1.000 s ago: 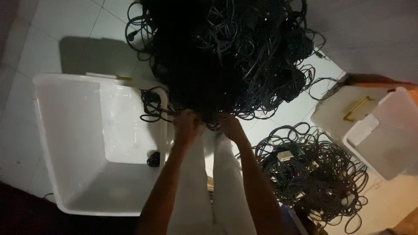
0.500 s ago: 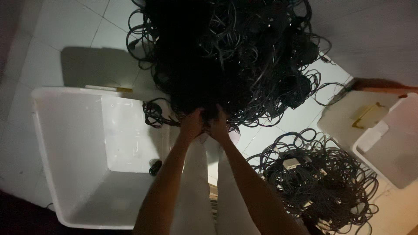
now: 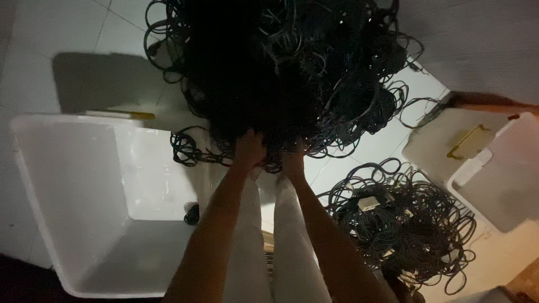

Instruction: The person untangles black power and electronic cables from a large pile on the floor, pulling individual strands and loops apart.

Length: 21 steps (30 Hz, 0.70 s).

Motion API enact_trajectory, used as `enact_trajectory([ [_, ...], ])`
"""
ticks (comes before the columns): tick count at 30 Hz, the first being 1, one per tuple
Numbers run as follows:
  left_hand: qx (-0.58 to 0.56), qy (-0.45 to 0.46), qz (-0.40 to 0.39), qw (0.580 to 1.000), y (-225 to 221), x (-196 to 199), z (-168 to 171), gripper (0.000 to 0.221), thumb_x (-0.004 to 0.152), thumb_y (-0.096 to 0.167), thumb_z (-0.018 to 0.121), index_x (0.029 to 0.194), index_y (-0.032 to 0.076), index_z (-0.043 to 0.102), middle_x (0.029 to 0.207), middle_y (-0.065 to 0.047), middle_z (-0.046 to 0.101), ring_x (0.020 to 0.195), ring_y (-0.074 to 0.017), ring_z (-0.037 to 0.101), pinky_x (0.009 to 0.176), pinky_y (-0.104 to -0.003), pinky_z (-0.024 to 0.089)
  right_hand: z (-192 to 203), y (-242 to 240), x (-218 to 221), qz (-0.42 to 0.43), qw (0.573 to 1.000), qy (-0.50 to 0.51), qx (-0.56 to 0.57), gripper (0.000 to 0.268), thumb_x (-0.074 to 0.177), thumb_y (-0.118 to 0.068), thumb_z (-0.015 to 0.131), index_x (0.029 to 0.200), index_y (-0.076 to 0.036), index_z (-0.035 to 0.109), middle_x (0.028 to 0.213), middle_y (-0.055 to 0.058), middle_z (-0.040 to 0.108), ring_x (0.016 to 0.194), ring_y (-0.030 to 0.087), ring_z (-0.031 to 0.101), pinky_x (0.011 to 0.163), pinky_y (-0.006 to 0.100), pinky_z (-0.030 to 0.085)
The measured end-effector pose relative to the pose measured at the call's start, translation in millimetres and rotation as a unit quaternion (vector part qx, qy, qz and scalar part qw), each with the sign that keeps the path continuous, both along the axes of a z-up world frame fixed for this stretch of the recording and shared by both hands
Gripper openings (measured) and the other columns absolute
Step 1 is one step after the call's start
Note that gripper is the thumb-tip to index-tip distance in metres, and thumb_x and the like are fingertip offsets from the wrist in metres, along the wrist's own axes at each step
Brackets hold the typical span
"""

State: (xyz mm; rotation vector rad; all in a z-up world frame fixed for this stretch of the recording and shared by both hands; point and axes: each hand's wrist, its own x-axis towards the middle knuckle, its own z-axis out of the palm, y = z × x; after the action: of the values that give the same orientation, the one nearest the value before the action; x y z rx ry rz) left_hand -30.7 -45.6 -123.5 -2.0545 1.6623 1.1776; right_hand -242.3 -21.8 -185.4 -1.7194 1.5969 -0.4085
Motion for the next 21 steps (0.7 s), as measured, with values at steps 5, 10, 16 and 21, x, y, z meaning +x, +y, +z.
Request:
enact_trajectory([
  [5,-0.082,-0.045,0.009,0.996,1.1,-9.5,-9.1,0.034,0.094,0.034,0.063,0.115,0.009,0.073,0.127,-0.016,0.059,0.116,-0.0337,0.059,0.094,-0.053,0.049,-3.5,-0.4,-1.1,-0.061,0.985,-0.077,0.144,0.065,0.088,-0.019,0.066,0.144,0.001,0.041,0.136,0.024,0.052,0.12,0.039,0.059,0.1,0.048,0.052],
  [10,-0.039,0.051,0.121,0.991,-0.2,3.7,-3.7,0.048,0.094,0.045,0.066,0.117,0.002,0.07,0.126,-0.02,0.055,0.111,-0.0369,0.056,0.092,-0.049,0.048,-4.5,3.2,1.6,-0.062,0.997,-0.008,0.034,0.067,0.088,-0.019,0.071,0.142,0.005,0.039,0.138,0.033,0.045,0.122,0.047,0.052,0.1,0.051,0.047],
  [16,-0.186,0.201,0.22,0.936,27.8,18.7,43.6,0.036,0.099,0.036,0.065,0.103,0.001,0.065,0.108,-0.014,0.054,0.098,-0.0319,0.057,0.086,-0.044,0.049,28.8,-18.7,15.2,-0.071,0.984,0.027,0.161,0.052,0.096,-0.03,0.063,0.139,-0.002,0.055,0.134,0.025,0.06,0.128,0.041,0.054,0.114,0.05,0.043],
  [21,-0.253,0.244,0.284,0.892,40.7,16.5,53.8,0.029,0.106,0.029,0.062,0.102,0.001,0.059,0.103,-0.012,0.052,0.088,-0.0294,0.054,0.08,-0.041,0.049,57.6,-23.0,25.3,-0.052,0.997,-0.031,0.053,0.049,0.096,-0.023,0.061,0.14,-0.001,0.055,0.143,0.026,0.053,0.135,0.044,0.045,0.118,0.052,0.032],
])
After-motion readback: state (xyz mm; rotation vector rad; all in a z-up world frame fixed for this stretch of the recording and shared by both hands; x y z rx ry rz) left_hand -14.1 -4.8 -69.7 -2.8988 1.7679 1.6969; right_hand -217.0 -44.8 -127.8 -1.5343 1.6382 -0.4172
